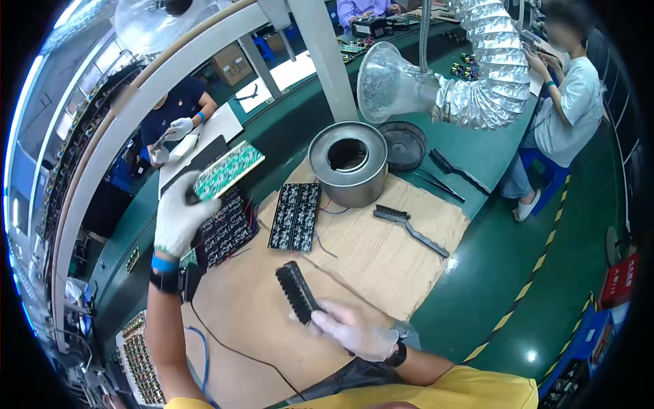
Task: The recorder is using a brush to clean or finish multiple circuit boards at a manual assembly station.
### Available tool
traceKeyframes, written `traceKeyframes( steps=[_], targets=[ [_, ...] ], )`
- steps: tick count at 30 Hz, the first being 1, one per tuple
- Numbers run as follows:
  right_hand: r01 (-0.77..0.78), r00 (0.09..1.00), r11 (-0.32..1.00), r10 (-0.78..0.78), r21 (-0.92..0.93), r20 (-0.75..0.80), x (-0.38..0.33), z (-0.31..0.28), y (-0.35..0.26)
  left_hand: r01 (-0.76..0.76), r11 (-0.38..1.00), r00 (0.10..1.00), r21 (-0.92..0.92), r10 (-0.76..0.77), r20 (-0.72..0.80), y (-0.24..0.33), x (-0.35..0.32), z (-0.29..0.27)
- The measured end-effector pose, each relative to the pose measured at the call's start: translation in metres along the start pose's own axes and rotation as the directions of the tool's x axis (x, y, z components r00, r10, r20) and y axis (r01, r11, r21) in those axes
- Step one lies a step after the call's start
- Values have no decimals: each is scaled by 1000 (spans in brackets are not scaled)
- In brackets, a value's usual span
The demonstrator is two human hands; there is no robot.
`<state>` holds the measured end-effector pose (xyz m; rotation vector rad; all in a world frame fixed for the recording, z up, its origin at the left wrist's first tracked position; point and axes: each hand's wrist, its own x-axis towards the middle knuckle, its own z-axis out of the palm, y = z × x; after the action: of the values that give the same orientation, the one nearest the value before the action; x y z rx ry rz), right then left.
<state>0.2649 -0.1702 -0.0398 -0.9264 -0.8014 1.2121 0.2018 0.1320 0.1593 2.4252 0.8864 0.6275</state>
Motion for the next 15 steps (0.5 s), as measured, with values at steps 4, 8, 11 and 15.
traceKeyframes(
  steps=[4, 8, 11, 15],
  targets=[
    [-53, 997, 980, 62, 194, -43, -2, 7, -3, 65, 977, 994, -202, -82, -75, -34, -174, -32],
    [-30, 999, 996, 31, 83, -8, -4, 10, -23, 255, 839, 952, -481, -305, -27, -57, -312, 5],
    [-88, 993, 996, 89, 15, -83, -5, 20, -28, 302, 871, 929, -387, -360, -84, -69, -347, 39],
    [-111, 988, 991, 102, -71, -114, -2, 26, -27, 258, 834, 918, -487, -368, -144, -72, -351, 74]
  ],
)
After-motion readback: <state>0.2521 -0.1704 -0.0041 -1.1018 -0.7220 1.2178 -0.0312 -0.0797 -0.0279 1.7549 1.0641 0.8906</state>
